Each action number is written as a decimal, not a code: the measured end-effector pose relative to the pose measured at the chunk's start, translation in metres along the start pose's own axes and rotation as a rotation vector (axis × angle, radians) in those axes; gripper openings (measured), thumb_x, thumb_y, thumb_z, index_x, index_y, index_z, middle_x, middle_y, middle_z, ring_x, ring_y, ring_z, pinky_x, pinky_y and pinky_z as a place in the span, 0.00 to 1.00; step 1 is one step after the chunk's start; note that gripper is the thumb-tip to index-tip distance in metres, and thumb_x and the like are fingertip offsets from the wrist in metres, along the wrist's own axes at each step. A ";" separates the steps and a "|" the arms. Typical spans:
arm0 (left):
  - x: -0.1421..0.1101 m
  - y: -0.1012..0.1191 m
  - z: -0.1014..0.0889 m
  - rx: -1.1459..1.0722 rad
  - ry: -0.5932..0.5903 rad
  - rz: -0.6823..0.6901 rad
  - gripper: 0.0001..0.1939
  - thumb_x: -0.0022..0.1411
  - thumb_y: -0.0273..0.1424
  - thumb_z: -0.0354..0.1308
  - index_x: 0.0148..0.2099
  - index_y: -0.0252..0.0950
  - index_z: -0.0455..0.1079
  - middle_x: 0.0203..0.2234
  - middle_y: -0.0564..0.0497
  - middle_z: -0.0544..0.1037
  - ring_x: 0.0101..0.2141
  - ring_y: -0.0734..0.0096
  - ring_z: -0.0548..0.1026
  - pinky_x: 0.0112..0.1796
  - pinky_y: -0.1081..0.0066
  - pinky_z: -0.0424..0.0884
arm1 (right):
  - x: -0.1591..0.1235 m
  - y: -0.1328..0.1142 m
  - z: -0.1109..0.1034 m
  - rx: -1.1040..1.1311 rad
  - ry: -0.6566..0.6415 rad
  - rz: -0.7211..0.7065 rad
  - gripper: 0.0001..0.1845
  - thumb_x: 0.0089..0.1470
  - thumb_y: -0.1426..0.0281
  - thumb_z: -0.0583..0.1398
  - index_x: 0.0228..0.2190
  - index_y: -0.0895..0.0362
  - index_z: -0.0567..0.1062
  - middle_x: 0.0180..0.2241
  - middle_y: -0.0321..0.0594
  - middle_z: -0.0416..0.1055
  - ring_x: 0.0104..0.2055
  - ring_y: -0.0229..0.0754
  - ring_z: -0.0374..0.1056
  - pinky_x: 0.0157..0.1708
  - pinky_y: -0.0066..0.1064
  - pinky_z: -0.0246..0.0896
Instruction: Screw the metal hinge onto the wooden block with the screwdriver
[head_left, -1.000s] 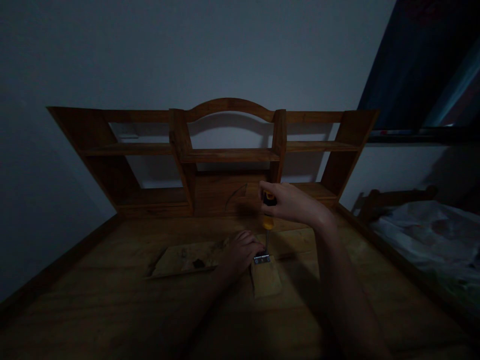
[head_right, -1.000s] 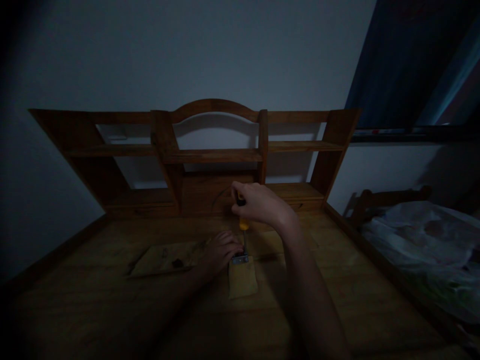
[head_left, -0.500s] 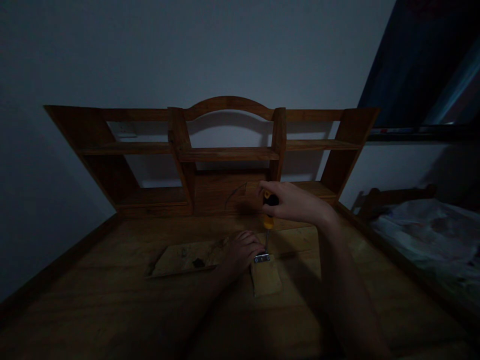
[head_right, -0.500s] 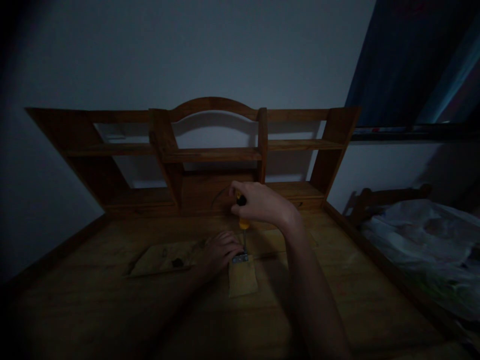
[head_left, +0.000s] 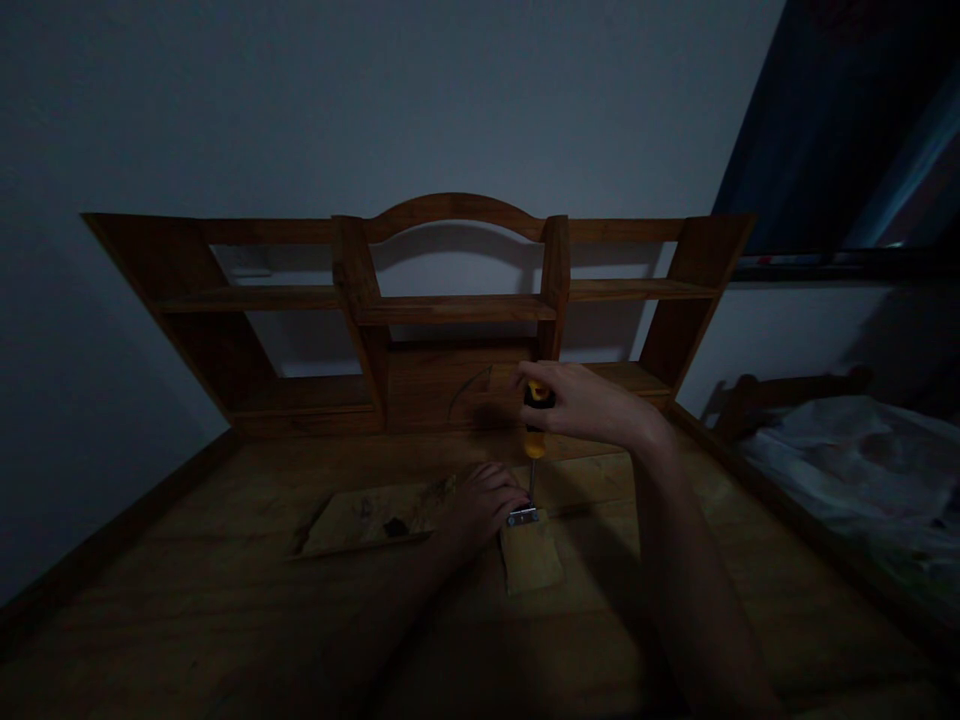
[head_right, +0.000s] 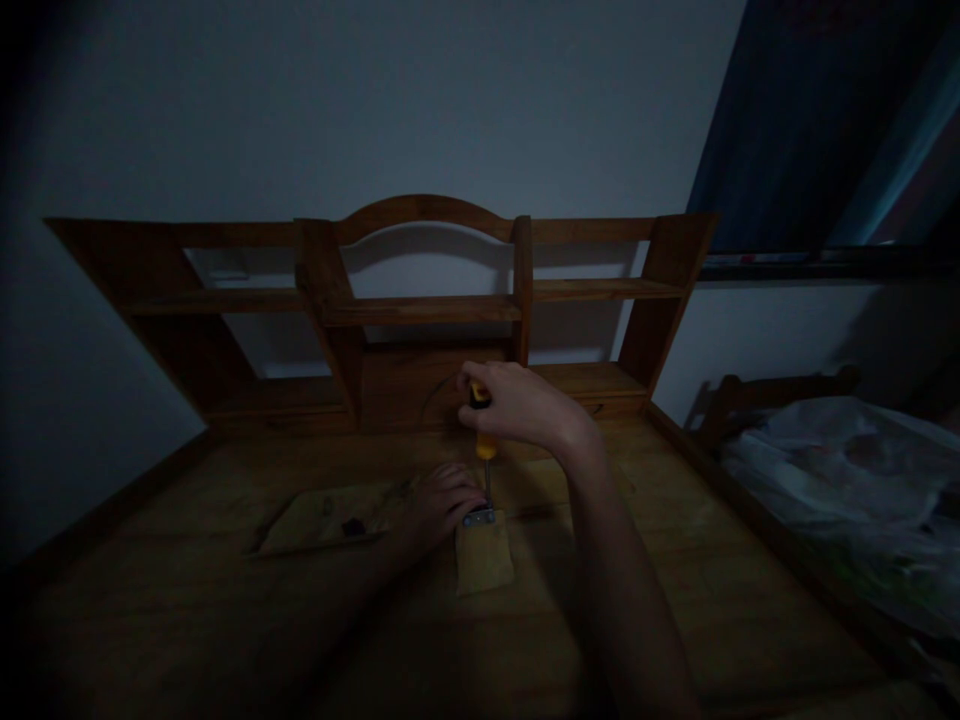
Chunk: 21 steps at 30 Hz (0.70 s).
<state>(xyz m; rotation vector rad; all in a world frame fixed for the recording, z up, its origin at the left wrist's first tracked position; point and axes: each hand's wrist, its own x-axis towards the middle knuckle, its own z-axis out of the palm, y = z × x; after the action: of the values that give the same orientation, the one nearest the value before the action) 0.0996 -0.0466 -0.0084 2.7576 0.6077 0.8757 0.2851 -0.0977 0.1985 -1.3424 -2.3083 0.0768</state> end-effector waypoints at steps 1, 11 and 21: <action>0.000 0.000 0.000 -0.004 0.002 -0.002 0.12 0.71 0.32 0.51 0.43 0.40 0.77 0.39 0.51 0.78 0.44 0.66 0.69 0.50 0.64 0.63 | 0.000 0.000 0.000 0.004 0.004 0.001 0.10 0.57 0.62 0.60 0.40 0.54 0.73 0.37 0.38 0.75 0.39 0.42 0.70 0.38 0.30 0.58; 0.000 0.000 0.000 -0.009 -0.005 -0.004 0.11 0.70 0.32 0.52 0.43 0.41 0.77 0.39 0.52 0.78 0.44 0.65 0.69 0.49 0.63 0.62 | -0.003 -0.001 -0.003 -0.036 0.003 -0.004 0.12 0.53 0.70 0.60 0.41 0.54 0.72 0.40 0.38 0.75 0.41 0.42 0.69 0.41 0.30 0.58; -0.001 0.000 -0.001 -0.036 0.005 0.003 0.11 0.70 0.31 0.52 0.43 0.39 0.76 0.39 0.51 0.78 0.43 0.67 0.69 0.49 0.65 0.63 | -0.001 0.001 -0.001 -0.026 0.002 0.016 0.09 0.56 0.66 0.59 0.39 0.53 0.73 0.37 0.37 0.76 0.39 0.42 0.70 0.38 0.30 0.58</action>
<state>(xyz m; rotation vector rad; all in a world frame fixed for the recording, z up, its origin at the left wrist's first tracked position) 0.0983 -0.0474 -0.0082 2.7257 0.5832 0.8859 0.2869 -0.0983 0.1989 -1.3736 -2.3047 0.0502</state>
